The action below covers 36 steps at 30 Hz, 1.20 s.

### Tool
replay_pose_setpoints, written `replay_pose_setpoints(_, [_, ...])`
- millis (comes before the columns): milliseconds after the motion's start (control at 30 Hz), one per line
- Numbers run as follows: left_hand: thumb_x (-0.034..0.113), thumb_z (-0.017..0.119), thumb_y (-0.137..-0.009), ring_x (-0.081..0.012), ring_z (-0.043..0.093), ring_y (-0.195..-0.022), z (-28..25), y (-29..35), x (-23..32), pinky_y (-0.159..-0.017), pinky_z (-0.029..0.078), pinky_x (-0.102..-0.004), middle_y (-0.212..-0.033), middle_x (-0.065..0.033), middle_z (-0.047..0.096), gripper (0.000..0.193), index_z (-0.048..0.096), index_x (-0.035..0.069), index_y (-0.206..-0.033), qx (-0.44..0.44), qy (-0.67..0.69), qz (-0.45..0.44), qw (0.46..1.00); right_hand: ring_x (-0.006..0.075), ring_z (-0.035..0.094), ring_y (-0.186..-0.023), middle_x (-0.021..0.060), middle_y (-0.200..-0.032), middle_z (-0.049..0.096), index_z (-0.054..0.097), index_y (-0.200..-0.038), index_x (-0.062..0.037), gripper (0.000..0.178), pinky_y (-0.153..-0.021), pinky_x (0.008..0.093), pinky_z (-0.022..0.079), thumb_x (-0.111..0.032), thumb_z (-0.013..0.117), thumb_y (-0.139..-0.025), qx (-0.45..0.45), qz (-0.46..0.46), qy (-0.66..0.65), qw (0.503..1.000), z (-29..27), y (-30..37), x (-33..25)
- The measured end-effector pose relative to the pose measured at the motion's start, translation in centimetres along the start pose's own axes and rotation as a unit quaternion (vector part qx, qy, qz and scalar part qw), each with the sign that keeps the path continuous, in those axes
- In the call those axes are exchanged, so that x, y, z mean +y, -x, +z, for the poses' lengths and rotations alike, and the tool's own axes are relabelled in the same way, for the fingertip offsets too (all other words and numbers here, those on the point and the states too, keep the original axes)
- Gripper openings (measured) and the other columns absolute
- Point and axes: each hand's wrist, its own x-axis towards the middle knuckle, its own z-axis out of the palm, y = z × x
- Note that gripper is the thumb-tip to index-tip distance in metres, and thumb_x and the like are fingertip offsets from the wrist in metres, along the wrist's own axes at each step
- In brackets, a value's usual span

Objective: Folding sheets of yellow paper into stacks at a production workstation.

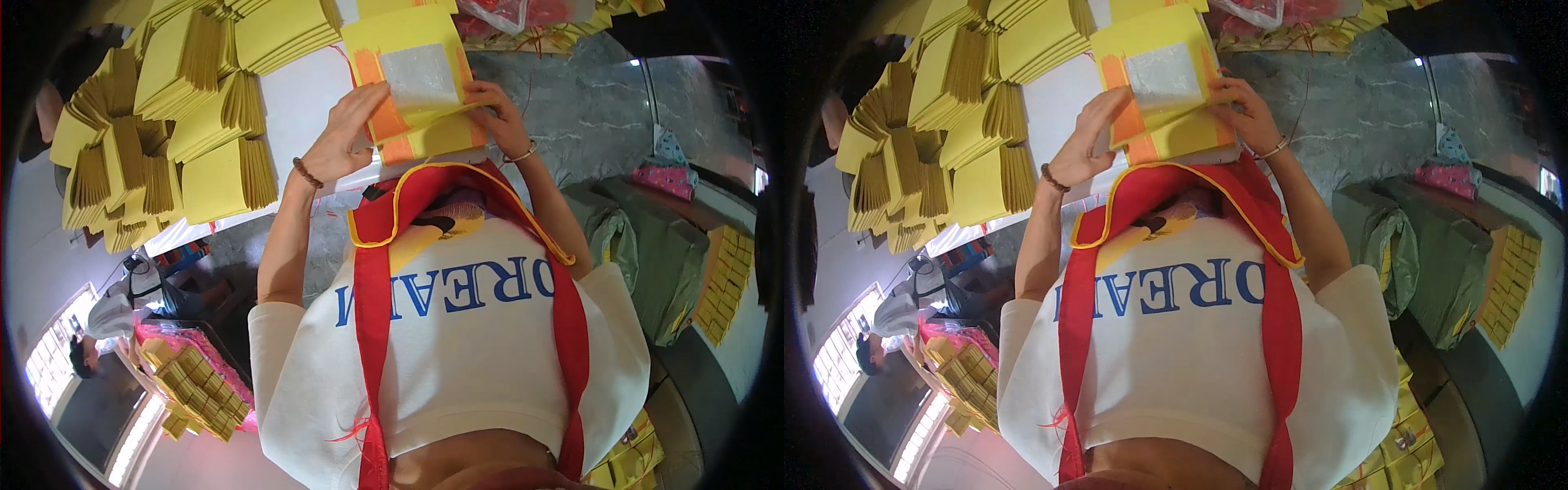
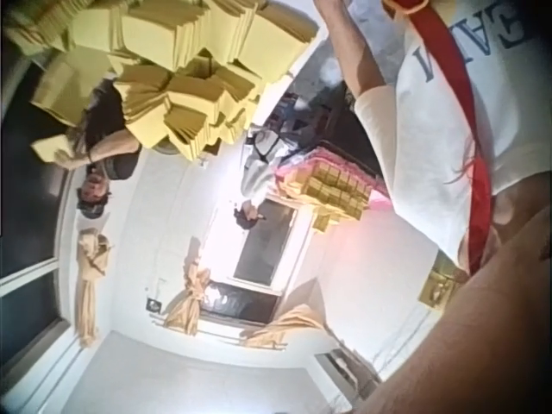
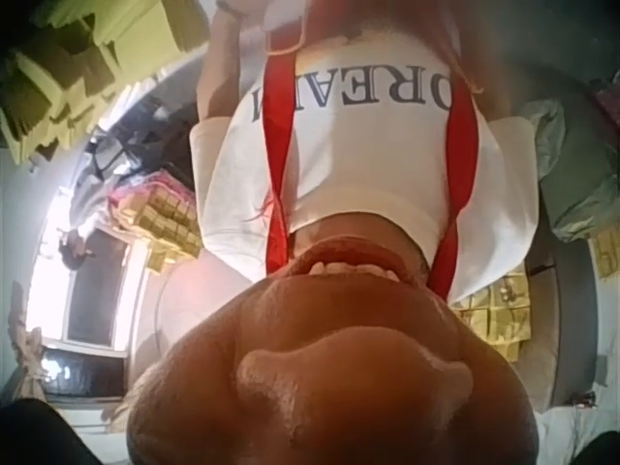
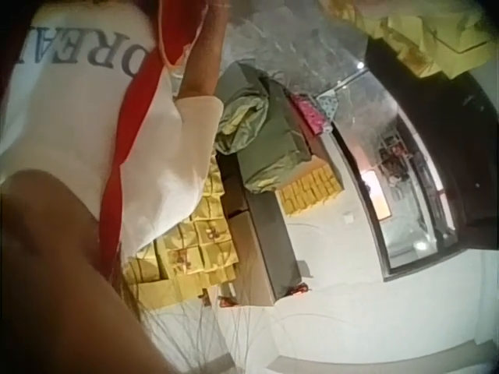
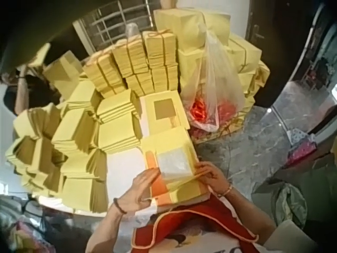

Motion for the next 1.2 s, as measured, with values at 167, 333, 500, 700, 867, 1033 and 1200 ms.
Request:
replay_pose_setpoints(167, [-0.008, 0.051, -0.063, -0.0274, 0.044, -0.111, 2.3, -0.9, -2.0, -0.089, 0.036, -0.0388, -0.12, -0.0066, 0.051, 0.053, 0.057, 0.012, -0.112, 0.117, -0.227, 0.034, 0.966, 0.0196, 0.046, -0.111, 0.0084, -0.116, 0.051, 0.061, -0.097, -0.0046, 0.022, -0.094, 0.0306, 0.036, -0.001, 0.061, -0.076, -0.008, 0.027, -0.009, 1.0, -0.5, -0.2, -0.1])
replay_pose_setpoints(333, [0.001, 0.053, -0.069, -0.0272, 0.046, -0.107, 1.3, -0.9, -1.0, -0.088, 0.037, -0.0374, -0.12, -0.0067, 0.052, 0.046, 0.058, 0.013, -0.113, 0.115, -0.267, 0.055, 0.955, 0.0257, 0.045, -0.116, 0.0064, -0.121, 0.051, 0.062, -0.097, -0.0104, 0.03, -0.097, 0.0357, 0.033, -0.008, 0.067, -0.068, 0.03, -0.072, 0.185, 0.98, 0.0, -1.4, -3.6])
replay_pose_setpoints(500, [-0.005, 0.053, -0.065, -0.0261, 0.049, -0.099, 1.2, 0.1, 0.4, -0.082, 0.039, -0.035, -0.11, -0.0058, 0.055, 0.046, 0.059, 0.011, -0.108, 0.106, -0.222, 0.084, 0.966, 0.0227, 0.05, -0.111, 0.0038, -0.112, 0.058, 0.063, -0.097, -0.0149, 0.026, -0.091, 0.0349, 0.034, -0.015, 0.065, -0.071, -0.076, -0.154, 0.32, 0.932, -0.8, -1.3, -5.5])
replay_pose_setpoints(700, [0.006, 0.055, -0.074, -0.0286, 0.054, -0.087, 2.2, 0.5, -0.3, -0.076, 0.043, -0.0355, -0.092, -0.0099, 0.06, 0.025, 0.062, 0.005, -0.098, 0.113, -0.108, 0.034, 0.987, 0.0199, 0.056, -0.103, 0.0031, -0.1, 0.063, 0.063, -0.098, -0.0134, 0.024, -0.084, 0.0337, 0.037, -0.019, 0.063, -0.075, -0.136, -0.028, 0.274, 0.952, -0.7, -1.1, -4.2])
replay_pose_setpoints(867, [0.014, 0.059, -0.079, -0.0306, 0.055, -0.068, 2.4, -0.7, -1.0, -0.06, 0.044, -0.0367, -0.071, -0.0131, 0.059, 0.012, 0.063, 0.004, -0.085, 0.086, 0.03, -0.263, 0.96, 0.0198, 0.061, -0.091, 0.0072, -0.099, 0.063, 0.059, -0.107, -0.0073, 0.029, -0.076, 0.033, 0.046, -0.018, 0.062, -0.08, -0.033, 0.189, 0.132, 0.972, 1.1, -2.6, -5.0])
replay_pose_setpoints(1033, [0.019, 0.06, -0.081, -0.0174, 0.049, -0.048, 2.9, -1.6, -2.2, -0.047, 0.038, -0.0307, -0.059, -0.0097, 0.054, 0.019, 0.061, 0.0, -0.083, 0.152, 0.173, -0.291, 0.928, 0.0162, 0.061, -0.088, 0.0098, -0.103, 0.062, 0.05, -0.12, -0.0025, 0.045, -0.076, 0.0288, 0.048, -0.016, 0.064, -0.08, 0.078, 0.149, -0.039, 0.985, 1.7, -3.3, -5.0])
replay_pose_setpoints(1200, [0.017, 0.06, -0.081, -0.0083, 0.044, -0.048, 3.5, -1.8, -3.8, -0.045, 0.036, -0.0266, -0.058, -0.004, 0.052, 0.019, 0.062, -0.001, -0.087, 0.163, 0.258, -0.321, 0.897, 0.0131, 0.06, -0.082, 0.0084, -0.098, 0.063, 0.056, -0.114, -0.0044, 0.037, -0.071, 0.0248, 0.047, -0.016, 0.063, -0.08, 0.043, 0.12, 0.095, 0.987, 1.4, -3.7, -5.1])
